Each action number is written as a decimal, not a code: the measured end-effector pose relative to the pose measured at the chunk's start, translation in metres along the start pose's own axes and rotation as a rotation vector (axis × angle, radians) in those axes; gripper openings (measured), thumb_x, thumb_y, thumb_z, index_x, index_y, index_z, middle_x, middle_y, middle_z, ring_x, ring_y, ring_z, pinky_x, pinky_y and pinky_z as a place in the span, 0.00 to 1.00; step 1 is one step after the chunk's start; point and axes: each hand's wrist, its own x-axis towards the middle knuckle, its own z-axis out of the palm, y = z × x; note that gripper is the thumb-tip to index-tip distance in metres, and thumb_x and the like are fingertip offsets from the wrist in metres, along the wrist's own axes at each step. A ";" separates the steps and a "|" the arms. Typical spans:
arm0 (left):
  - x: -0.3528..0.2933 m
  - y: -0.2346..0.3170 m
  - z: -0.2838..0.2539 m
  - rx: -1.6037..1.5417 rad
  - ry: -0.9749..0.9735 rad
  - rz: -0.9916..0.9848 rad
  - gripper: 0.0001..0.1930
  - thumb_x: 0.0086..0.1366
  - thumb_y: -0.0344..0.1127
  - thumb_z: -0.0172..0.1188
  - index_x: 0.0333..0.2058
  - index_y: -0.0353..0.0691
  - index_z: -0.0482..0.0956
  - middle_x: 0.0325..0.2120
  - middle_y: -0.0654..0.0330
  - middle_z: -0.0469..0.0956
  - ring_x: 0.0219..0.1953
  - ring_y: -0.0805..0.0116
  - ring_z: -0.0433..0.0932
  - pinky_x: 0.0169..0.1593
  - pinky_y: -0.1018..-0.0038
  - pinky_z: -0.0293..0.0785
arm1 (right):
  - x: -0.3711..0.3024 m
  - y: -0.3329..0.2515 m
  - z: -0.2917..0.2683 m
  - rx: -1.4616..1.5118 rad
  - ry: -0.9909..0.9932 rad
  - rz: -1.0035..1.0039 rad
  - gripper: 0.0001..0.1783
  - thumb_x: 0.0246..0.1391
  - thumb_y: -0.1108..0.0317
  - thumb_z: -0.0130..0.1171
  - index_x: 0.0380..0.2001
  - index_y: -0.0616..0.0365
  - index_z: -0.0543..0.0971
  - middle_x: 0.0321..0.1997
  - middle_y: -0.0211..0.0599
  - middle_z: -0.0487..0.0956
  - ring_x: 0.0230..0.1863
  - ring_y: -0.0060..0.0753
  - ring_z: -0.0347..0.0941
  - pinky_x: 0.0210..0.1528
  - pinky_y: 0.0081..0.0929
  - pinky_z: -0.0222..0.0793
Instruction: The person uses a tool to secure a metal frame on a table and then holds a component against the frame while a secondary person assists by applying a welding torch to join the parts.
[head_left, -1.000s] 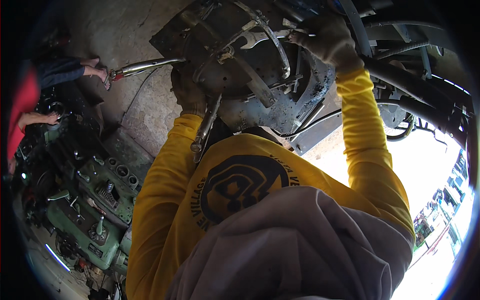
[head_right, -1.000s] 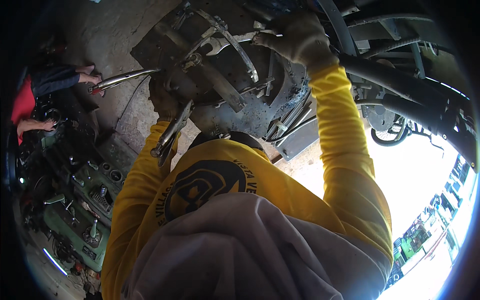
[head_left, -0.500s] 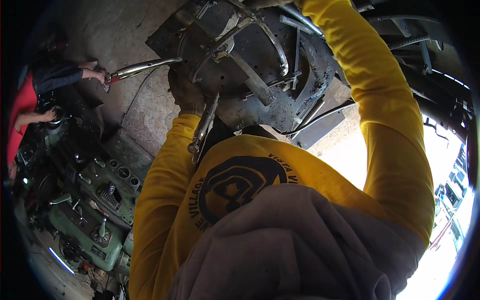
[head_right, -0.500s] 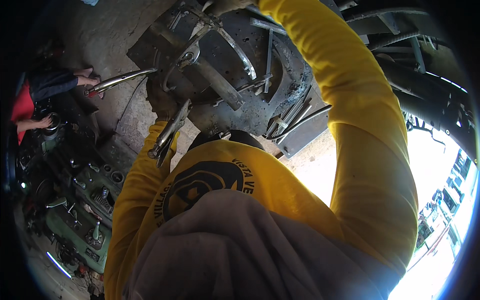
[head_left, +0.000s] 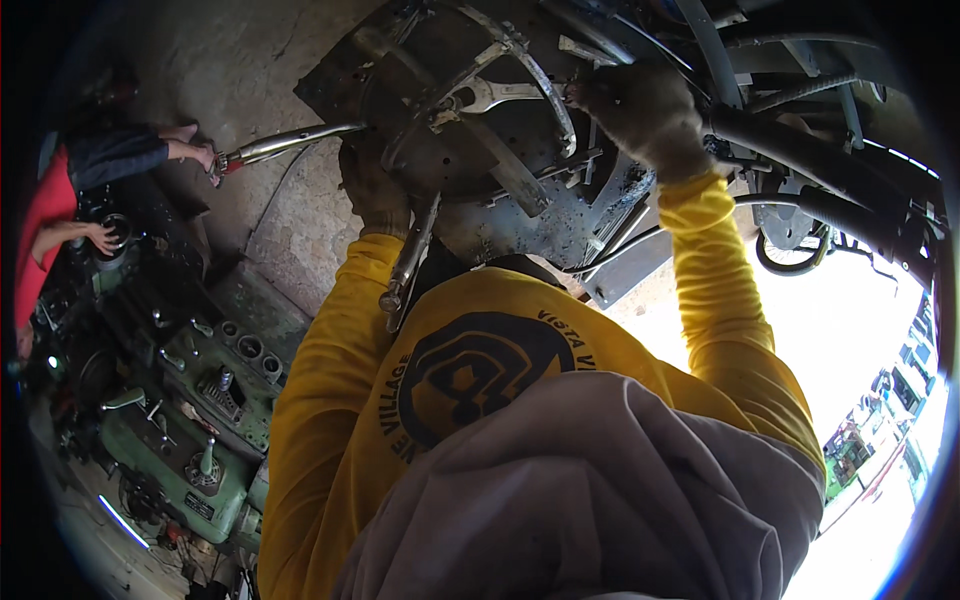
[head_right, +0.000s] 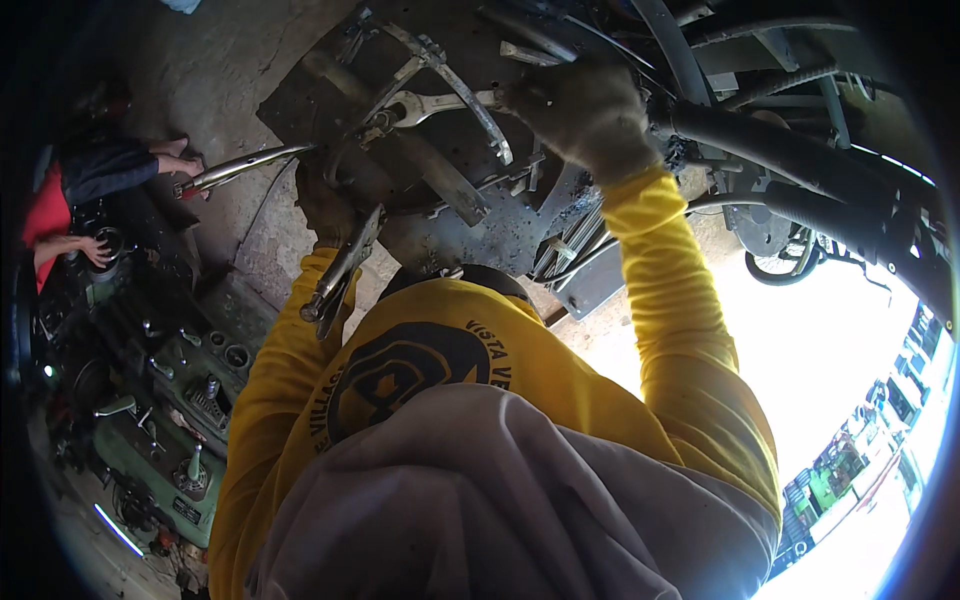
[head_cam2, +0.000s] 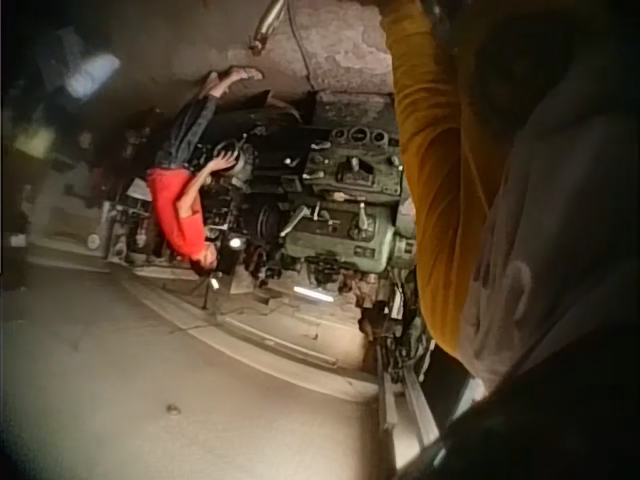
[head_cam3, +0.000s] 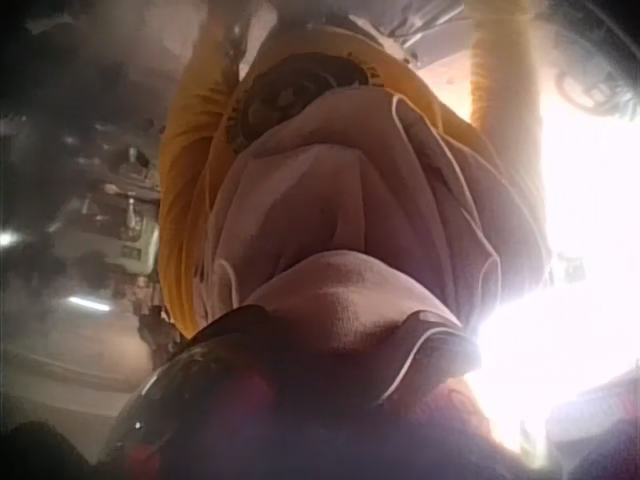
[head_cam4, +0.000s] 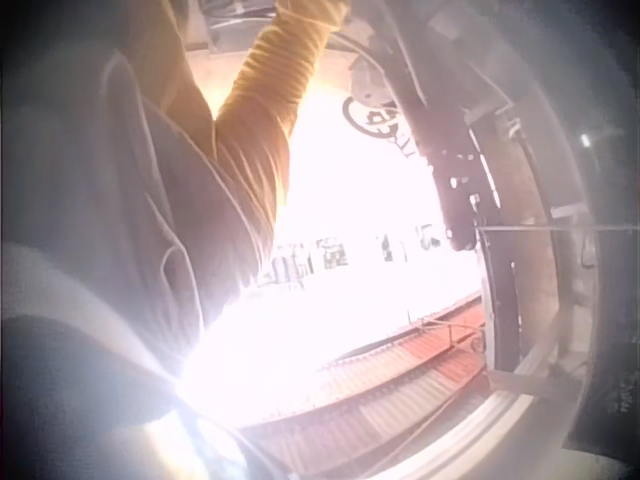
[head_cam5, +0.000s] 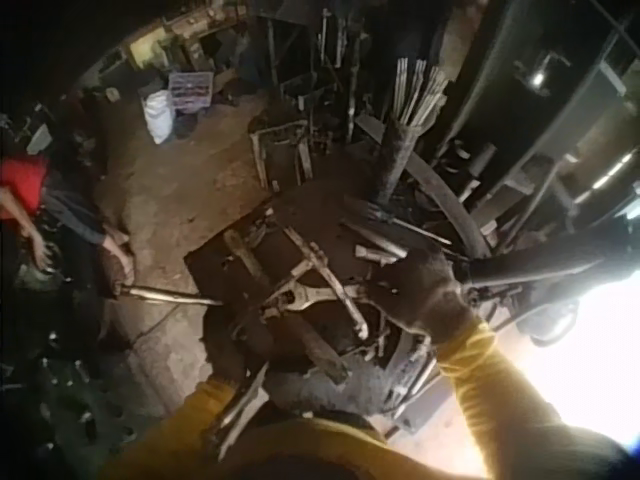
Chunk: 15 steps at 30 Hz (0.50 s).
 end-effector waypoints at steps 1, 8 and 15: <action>-0.001 0.001 0.000 0.087 0.007 0.088 0.27 0.61 0.42 0.68 0.57 0.40 0.75 0.49 0.54 0.76 0.49 0.60 0.80 0.47 0.66 0.85 | 0.002 0.007 -0.006 0.170 0.109 0.031 0.16 0.60 0.46 0.64 0.35 0.43 0.91 0.32 0.39 0.87 0.34 0.42 0.84 0.42 0.38 0.80; -0.001 -0.021 0.005 -0.047 -0.005 0.014 0.34 0.51 0.39 0.77 0.57 0.42 0.75 0.50 0.53 0.75 0.51 0.57 0.78 0.47 0.67 0.86 | 0.060 0.028 -0.018 -0.090 0.405 -0.361 0.38 0.50 0.36 0.69 0.56 0.49 0.82 0.53 0.47 0.83 0.53 0.57 0.78 0.55 0.46 0.74; 0.005 0.024 0.004 -0.570 0.028 -0.396 0.22 0.60 0.34 0.70 0.53 0.42 0.77 0.47 0.54 0.76 0.49 0.58 0.80 0.46 0.64 0.83 | 0.134 0.034 -0.032 -0.120 0.059 -0.604 0.33 0.49 0.34 0.68 0.46 0.51 0.87 0.43 0.44 0.85 0.49 0.55 0.80 0.53 0.48 0.74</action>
